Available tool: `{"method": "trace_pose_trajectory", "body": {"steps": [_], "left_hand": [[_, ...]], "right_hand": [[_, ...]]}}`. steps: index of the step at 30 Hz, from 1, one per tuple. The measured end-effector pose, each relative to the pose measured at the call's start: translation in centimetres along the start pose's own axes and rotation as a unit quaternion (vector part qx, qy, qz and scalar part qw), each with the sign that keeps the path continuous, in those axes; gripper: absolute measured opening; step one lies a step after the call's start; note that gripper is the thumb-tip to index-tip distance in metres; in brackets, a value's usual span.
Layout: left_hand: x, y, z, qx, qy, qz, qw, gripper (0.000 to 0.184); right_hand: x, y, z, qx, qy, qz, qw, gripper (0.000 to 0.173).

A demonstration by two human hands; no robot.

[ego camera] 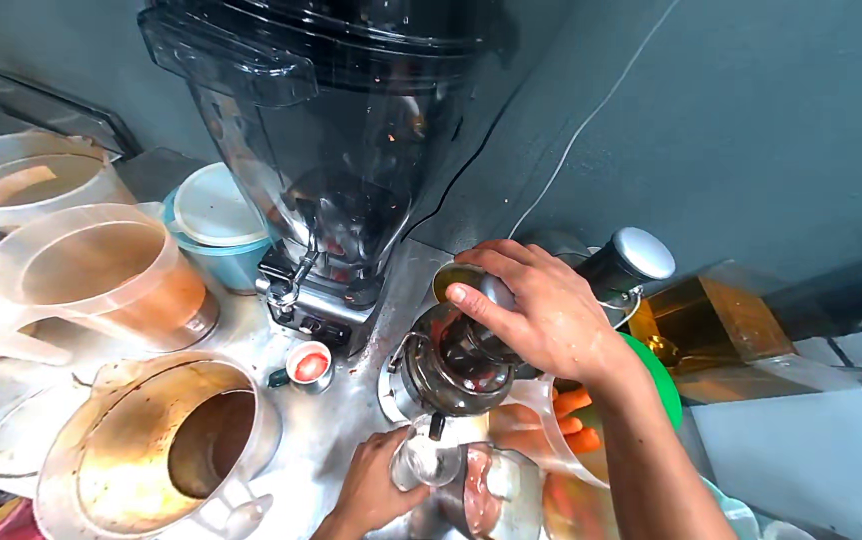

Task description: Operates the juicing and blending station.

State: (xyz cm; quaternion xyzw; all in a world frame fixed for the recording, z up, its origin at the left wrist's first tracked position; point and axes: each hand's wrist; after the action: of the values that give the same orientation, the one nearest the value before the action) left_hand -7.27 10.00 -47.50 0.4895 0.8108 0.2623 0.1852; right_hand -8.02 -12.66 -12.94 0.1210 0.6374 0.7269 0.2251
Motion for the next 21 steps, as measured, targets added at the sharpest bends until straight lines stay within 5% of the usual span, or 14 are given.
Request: {"method": "trace_pose_trajectory", "body": {"steps": [21], "left_hand": [[0.0,-0.1,0.5,0.046,-0.002,0.016,0.999,0.086]], "right_hand": [[0.3,-2.3,-0.2,0.003,0.008,-0.004,1.0,0.075]]}}
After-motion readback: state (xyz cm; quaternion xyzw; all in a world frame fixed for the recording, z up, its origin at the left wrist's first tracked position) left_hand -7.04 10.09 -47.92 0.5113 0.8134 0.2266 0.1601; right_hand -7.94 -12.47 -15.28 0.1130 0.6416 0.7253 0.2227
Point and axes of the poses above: each hand's wrist, its own x-axis away from the middle knuckle, its own y-axis out of the back of the hand, z = x × y, and after that the axes turned 9 degrees about -y, right-handed
